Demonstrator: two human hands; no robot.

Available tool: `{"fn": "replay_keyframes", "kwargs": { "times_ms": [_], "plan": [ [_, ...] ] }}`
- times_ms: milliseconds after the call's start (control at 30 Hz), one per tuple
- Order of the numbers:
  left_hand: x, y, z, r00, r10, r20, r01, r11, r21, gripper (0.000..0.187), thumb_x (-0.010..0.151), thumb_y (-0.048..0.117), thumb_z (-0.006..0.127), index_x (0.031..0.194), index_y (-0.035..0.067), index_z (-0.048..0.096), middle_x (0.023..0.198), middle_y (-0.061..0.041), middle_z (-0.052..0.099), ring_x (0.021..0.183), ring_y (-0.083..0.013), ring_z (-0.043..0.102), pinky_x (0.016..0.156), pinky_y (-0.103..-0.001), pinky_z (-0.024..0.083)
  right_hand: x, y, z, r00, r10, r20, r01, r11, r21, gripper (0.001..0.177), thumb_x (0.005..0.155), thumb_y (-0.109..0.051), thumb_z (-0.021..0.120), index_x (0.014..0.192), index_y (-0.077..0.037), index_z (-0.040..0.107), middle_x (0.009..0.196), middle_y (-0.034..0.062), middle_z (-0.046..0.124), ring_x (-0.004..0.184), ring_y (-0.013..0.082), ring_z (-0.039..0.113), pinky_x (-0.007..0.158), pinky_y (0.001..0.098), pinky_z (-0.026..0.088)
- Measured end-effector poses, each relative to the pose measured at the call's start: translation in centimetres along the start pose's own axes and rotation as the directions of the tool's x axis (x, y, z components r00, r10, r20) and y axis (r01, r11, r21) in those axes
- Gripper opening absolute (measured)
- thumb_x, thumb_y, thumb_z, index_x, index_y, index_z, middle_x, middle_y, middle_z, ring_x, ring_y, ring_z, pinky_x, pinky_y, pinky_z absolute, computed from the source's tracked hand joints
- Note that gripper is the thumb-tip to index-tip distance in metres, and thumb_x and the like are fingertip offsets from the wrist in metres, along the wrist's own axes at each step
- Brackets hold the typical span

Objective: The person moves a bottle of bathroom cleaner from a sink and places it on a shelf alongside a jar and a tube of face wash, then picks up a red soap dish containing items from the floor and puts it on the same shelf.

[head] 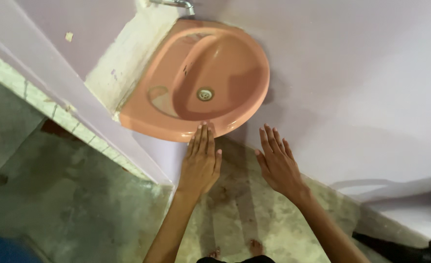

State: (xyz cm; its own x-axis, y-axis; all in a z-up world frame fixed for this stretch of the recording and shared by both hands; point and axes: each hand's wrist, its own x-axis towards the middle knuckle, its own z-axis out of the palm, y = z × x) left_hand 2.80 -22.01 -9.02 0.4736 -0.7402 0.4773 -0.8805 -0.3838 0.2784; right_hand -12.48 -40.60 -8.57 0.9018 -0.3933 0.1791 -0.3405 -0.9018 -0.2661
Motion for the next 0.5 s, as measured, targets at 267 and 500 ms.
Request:
{"fn": "replay_keyframes", "kwargs": {
  "times_ms": [267, 500],
  "plan": [
    [0.2, 4.2, 1.9, 0.982, -0.19, -0.013, 0.191, 0.976, 0.109, 0.061, 0.104, 0.029, 0.041, 0.151, -0.009, 0.035, 0.162, -0.025, 0.033, 0.153, -0.0352, 0.029, 0.123, -0.046, 0.026, 2.3, 4.5, -1.6, 0.983, -0.179, 0.043, 0.179, 0.984, 0.002, 0.065, 0.106, -0.038, 0.036, 0.16, -0.005, 0.02, 0.167, 0.0176, 0.021, 0.154, 0.0364, 0.018, 0.122, 0.0528, 0.019],
    [-0.7, 7.1, 2.2, 0.941, -0.335, -0.047, 0.338, 0.924, 0.178, 0.062, 0.104, 0.03, 0.043, 0.15, -0.012, 0.036, 0.161, -0.026, 0.032, 0.152, -0.0346, 0.027, 0.122, -0.046, 0.025, 4.4, 5.9, -1.8, 0.948, -0.254, 0.193, 0.259, 0.966, 0.003, 0.067, 0.106, -0.041, 0.029, 0.161, -0.007, 0.014, 0.169, 0.0139, 0.012, 0.155, 0.0312, 0.01, 0.123, 0.0485, 0.011]
  ]
}}
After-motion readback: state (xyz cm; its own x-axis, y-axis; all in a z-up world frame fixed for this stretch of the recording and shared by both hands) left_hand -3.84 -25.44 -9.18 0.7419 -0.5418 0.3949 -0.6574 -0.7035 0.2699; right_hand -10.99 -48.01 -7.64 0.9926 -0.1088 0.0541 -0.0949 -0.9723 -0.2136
